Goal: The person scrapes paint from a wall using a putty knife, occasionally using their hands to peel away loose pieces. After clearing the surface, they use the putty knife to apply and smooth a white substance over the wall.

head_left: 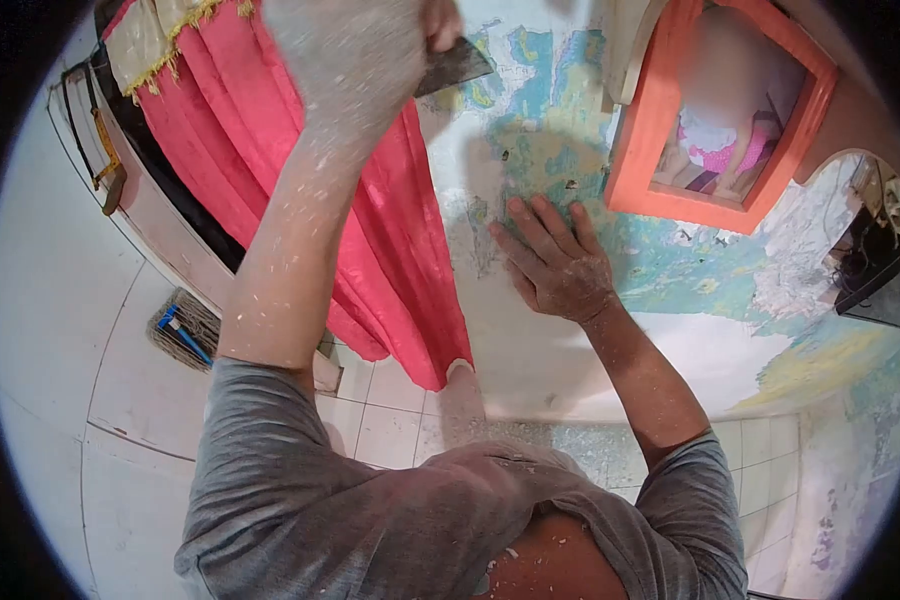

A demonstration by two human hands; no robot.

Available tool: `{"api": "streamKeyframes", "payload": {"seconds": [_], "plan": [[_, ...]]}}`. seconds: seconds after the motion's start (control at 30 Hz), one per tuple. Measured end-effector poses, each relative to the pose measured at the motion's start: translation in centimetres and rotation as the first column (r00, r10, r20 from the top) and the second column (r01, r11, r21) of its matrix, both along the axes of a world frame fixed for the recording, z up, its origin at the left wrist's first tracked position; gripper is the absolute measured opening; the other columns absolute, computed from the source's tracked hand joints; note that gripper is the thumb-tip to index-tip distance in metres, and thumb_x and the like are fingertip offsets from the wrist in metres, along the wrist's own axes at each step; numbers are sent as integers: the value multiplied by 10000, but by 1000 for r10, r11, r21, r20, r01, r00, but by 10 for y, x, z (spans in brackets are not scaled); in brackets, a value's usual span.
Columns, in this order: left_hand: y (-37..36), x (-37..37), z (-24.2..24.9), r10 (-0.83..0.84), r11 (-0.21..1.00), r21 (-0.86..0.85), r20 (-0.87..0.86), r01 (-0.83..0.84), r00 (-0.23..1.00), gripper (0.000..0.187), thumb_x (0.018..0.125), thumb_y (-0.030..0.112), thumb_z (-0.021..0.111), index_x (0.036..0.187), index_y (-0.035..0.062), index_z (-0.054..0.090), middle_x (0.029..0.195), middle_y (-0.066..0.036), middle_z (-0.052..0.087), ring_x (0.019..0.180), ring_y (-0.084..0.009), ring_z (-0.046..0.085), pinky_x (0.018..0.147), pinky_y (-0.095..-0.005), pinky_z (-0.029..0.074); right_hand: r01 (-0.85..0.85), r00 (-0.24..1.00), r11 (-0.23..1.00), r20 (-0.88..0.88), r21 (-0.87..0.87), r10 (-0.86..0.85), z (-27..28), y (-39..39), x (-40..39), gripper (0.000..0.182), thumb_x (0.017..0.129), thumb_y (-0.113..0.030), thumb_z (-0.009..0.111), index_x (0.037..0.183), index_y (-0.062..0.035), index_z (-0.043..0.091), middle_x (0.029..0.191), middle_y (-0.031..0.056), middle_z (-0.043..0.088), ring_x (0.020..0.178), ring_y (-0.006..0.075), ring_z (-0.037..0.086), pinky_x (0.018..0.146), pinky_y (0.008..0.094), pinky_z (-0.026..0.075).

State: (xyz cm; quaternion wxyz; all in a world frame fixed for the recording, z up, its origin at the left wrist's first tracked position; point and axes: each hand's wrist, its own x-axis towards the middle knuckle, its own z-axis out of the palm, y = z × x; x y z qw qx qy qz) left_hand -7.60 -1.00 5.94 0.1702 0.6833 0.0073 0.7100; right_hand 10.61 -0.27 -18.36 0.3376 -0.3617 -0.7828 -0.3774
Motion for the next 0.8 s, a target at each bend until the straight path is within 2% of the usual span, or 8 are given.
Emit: {"api": "streamKeyframes", "payload": {"seconds": [0.27, 0.3, 0.33, 0.4, 0.5, 0.6, 0.63, 0.8], "plan": [[-4, -6, 6, 109, 994, -8, 31, -109, 994, 204, 952, 177, 581, 775, 89, 533, 533, 24, 451, 389, -113, 444, 403, -283, 438, -14, 1000, 1000, -6, 14, 14, -1, -1, 0, 593, 825, -262, 649, 1407, -242, 535, 1540, 11, 405, 1448, 203, 329, 1229, 478, 139], [46, -19, -8, 522, 794, 362, 4, -487, 853, 107, 936, 155, 594, 880, 79, 545, 571, 8, 500, 406, -126, 470, 410, -288, 440, -15, 1000, 1000, -17, 19, 15, 0, -1, -1, 594, 823, -258, 649, 1406, -241, 536, 1538, 11, 410, 1447, 203, 333, 1229, 477, 142], [30, -12, -10, 522, 793, 367, 4, -486, 853, 107, 936, 155, 594, 880, 79, 545, 571, 8, 500, 406, -126, 470, 410, -288, 440, -14, 1000, 1000, -20, 24, 15, 1, -1, -2, 594, 823, -258, 649, 1406, -241, 536, 1538, 11, 410, 1447, 203, 333, 1229, 477, 142], [-4, 7, -21, 166, 970, -174, -22, -167, 986, 157, 962, 184, 580, 851, 91, 518, 588, 7, 504, 431, -119, 475, 469, -282, 450, -22, 1000, 1000, -12, 3, 22, 2, -2, 1, 589, 822, -253, 648, 1401, -238, 541, 1526, 13, 428, 1437, 205, 350, 1225, 480, 153], [17, -19, 18, -118, 953, 282, -3, 114, 993, 347, 1022, 234, 499, 694, 121, 499, 533, 21, 476, 415, -75, 467, 433, -273, 450, -20, 1000, 999, -7, 37, 20, 0, 1, 1, 586, 822, -252, 649, 1398, -236, 545, 1526, 11, 428, 1436, 206, 353, 1220, 480, 163], [11, 3, -32, 313, 939, -110, -124, -326, 942, 239, 1009, 247, 555, 875, 50, 561, 580, -29, 487, 481, -125, 467, 517, -297, 446, -18, 1000, 999, -17, 30, 18, 1, 0, -1, 581, 823, -250, 643, 1396, -234, 548, 1533, 11, 418, 1438, 207, 351, 1217, 481, 168], [9, 13, -43, 4, 976, -217, -103, -26, 995, 310, 984, 181, 564, 707, 50, 521, 502, -32, 473, 411, -131, 461, 467, -311, 438, -16, 1000, 999, -20, 37, 17, 1, 0, -1, 581, 823, -250, 643, 1396, -234, 548, 1533, 11, 418, 1438, 207, 351, 1217, 481, 168], [0, -3, 8, 134, 988, 76, -20, -132, 991, 343, 1017, 230, 506, 690, 128, 499, 520, 36, 438, 407, -78, 440, 445, -272, 452, -2, 1000, 1000, 1, 7, 2, 1, -1, 0, 556, 838, -248, 622, 1389, -234, 554, 1535, 11, 415, 1439, 204, 348, 1216, 478, 173]]}}
